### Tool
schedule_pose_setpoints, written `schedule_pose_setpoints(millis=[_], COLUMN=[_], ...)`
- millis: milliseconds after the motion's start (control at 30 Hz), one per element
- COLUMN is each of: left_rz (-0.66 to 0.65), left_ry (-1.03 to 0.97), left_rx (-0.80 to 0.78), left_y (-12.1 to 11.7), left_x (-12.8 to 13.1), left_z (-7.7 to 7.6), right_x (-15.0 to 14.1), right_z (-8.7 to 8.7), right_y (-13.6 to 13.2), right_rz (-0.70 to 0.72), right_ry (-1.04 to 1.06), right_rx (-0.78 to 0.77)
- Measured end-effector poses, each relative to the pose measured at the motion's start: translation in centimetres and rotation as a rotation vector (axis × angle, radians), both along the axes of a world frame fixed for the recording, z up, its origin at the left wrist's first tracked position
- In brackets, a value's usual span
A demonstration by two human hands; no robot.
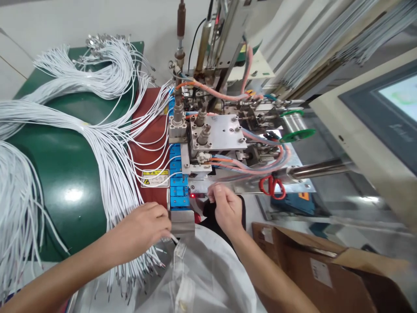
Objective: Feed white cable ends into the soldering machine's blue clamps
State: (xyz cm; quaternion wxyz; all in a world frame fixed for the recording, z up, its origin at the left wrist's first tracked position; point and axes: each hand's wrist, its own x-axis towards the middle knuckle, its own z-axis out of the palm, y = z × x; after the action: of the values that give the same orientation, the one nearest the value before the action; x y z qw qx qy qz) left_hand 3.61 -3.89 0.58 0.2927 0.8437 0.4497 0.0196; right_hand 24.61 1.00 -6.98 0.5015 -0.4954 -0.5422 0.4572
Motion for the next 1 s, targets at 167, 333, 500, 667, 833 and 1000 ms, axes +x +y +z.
schedule_pose_setpoints(millis=[167,333,500,667,833,1000], left_rz=[0.370,0.298,0.210,0.260,0.295,0.541], left_ry=[-0.232,-0.269,-0.228,-0.172,-0.105,-0.372], left_rx=[0.130,0.236,0.523,0.757,0.781,0.406], left_y=[1.6,1.6,1.2,1.3,1.2,1.2], left_x=[2.6,3.8,3.9,3.9,4.0,4.5], left_z=[-0.8,-1.8,-3.1,-3.5,-2.9,-2.9], right_x=[-0.3,-0.6,-1.1,-1.7,-2.1,-2.1], right_z=[1.5,2.8,3.4,3.5,2.8,2.2], right_y=[-1.3,-1.1,-0.7,-1.0,-1.4,-1.3], right_rz=[0.164,0.142,0.130,0.081,0.054,0.070], right_ry=[0.049,-0.136,-0.205,-0.216,0.006,0.149], right_rx=[0.112,0.184,0.224,0.206,-0.015,-0.024])
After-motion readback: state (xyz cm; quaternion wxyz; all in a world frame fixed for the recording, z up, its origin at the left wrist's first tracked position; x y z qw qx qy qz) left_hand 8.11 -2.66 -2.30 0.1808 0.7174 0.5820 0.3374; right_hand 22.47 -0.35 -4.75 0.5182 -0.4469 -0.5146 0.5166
